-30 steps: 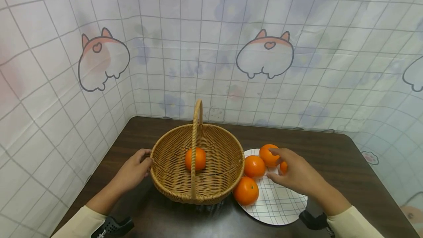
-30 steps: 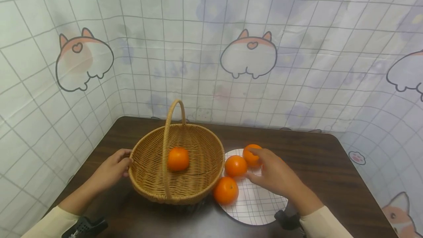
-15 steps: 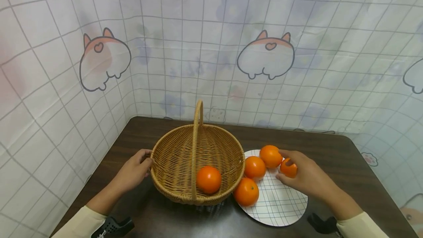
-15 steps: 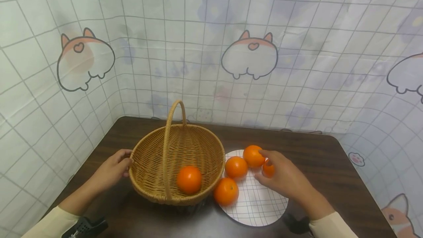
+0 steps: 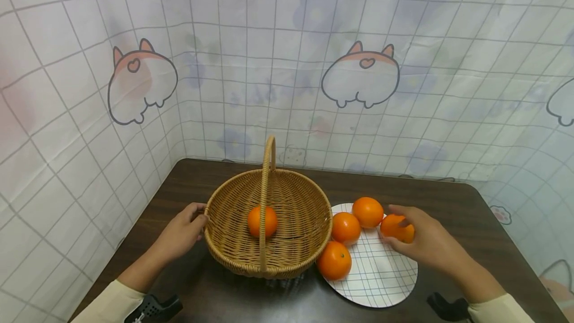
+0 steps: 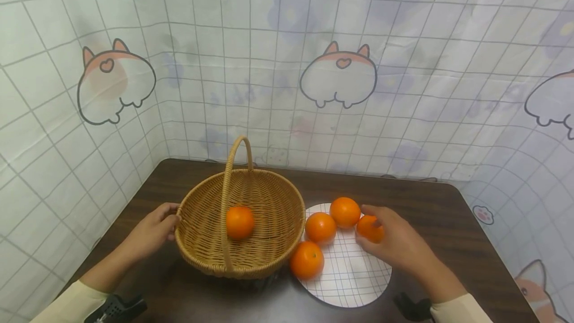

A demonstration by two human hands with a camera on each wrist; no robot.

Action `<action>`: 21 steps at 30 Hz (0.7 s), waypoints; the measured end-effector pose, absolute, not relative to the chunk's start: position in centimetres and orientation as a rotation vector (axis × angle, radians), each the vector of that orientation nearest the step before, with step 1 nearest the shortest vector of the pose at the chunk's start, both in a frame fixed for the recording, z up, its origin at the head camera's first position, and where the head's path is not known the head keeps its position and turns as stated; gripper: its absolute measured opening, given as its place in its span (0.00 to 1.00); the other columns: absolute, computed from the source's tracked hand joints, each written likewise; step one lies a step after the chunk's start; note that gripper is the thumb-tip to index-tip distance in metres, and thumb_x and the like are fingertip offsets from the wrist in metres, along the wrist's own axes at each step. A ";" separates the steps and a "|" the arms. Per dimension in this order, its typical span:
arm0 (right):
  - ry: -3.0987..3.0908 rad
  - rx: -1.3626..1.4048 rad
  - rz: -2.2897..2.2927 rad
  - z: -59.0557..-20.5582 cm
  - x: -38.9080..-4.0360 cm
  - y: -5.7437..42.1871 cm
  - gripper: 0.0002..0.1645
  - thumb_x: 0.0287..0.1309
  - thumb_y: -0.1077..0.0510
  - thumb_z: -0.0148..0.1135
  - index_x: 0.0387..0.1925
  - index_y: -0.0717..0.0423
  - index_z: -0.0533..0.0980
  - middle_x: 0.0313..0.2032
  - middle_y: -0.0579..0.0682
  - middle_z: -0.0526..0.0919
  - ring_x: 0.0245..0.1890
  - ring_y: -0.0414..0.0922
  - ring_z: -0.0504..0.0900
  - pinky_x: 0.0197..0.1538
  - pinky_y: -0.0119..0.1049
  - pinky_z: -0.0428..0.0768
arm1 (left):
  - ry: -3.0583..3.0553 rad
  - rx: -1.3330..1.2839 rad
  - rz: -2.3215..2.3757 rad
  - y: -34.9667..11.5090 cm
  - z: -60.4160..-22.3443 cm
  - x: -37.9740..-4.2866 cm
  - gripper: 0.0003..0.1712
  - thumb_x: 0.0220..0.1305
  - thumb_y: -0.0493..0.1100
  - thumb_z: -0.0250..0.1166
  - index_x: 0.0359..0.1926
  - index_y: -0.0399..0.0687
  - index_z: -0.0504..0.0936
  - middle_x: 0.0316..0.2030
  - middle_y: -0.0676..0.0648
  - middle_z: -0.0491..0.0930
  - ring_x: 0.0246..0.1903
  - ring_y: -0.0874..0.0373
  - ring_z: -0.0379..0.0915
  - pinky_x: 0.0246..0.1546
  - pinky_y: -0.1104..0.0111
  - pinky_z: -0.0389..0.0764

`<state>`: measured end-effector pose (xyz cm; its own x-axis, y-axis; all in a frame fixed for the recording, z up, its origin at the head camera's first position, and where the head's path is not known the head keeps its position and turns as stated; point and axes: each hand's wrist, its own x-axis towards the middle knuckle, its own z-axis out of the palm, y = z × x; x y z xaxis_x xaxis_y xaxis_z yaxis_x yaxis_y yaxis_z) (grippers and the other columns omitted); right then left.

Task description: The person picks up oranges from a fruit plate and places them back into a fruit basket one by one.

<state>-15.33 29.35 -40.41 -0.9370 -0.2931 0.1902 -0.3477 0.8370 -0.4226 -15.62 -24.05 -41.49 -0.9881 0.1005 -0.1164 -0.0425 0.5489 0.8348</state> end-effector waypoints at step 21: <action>-2.957 0.437 0.682 -40.6 -15.4 31.6 0.48 0.54 0.45 0.78 0.69 0.64 0.69 0.61 0.65 0.76 0.50 0.59 0.81 0.47 0.60 0.80 | 2.647 0.032 1.400 -23.9 -41.4 -15.6 0.29 0.80 0.49 0.48 0.72 0.35 0.63 0.56 0.37 0.76 0.47 0.50 0.77 0.43 0.58 0.80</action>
